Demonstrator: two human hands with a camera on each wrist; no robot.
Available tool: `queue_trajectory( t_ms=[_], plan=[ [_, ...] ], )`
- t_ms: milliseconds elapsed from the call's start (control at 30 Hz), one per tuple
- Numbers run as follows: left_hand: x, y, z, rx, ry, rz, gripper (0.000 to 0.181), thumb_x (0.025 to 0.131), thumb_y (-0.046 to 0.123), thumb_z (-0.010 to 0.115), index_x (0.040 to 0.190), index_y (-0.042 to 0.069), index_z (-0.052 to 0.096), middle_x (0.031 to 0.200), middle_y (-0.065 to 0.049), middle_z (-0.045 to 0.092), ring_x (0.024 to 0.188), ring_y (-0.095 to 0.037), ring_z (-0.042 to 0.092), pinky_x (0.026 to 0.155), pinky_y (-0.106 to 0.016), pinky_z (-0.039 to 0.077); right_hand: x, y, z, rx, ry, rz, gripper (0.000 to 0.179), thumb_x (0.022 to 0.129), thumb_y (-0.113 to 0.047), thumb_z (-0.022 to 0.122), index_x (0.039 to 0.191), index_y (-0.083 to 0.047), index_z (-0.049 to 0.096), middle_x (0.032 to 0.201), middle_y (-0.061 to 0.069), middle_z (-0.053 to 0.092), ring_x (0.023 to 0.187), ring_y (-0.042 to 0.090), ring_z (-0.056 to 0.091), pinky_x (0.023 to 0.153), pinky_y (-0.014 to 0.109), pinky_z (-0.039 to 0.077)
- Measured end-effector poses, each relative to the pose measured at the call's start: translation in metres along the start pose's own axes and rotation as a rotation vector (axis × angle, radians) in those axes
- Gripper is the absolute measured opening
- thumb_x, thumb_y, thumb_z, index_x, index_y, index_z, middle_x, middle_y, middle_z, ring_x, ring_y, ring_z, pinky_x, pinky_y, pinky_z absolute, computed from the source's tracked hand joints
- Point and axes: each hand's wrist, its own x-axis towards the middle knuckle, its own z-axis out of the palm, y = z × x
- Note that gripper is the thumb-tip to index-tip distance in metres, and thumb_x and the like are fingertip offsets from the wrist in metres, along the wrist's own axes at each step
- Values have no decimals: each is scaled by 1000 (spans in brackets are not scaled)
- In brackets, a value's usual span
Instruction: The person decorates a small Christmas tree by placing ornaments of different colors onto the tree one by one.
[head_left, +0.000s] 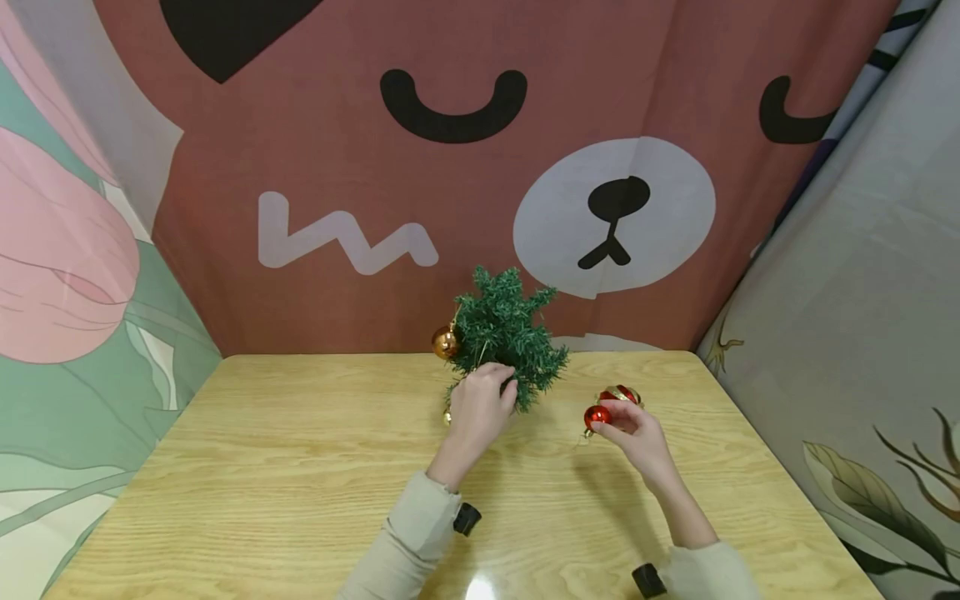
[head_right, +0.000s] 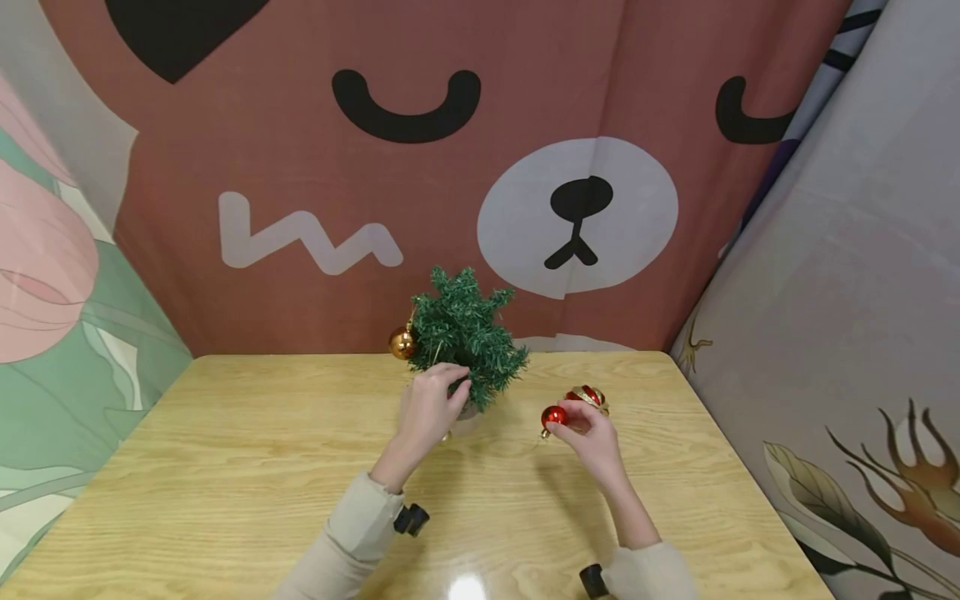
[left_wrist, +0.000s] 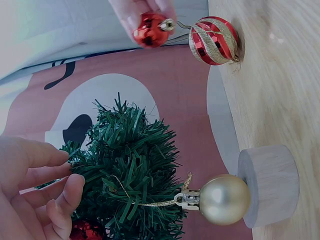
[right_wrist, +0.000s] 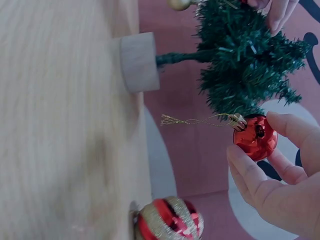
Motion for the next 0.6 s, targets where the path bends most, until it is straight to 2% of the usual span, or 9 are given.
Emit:
queue_trajectory(
  t_ms=[200,433,600],
  plan=[
    [0,0,0,-9,8,-2,16,80,10,66,93,3,71,91,-9,66,47,-10,54,33,-12,25,3,-11,3,77,-17,-26,38,80,-8,67,111,8,54,99,15,56,80,6,55,69,20,48],
    [0,1,-1,-15,5,-9,15,80,11,66,93,4,71,91,-8,66,40,-5,44,32,-13,22,6,-22,7,125,-22,-56,37,79,-7,68,109,9,55,98,15,56,82,7,55,68,20,48],
    [0,1,-1,-20,0,-7,16,81,11,66,93,4,71,91,-8,66,41,-7,47,32,-13,22,7,-28,11,144,-19,-49,39,79,-7,68,112,9,54,103,17,55,85,6,55,70,19,48]
  ],
)
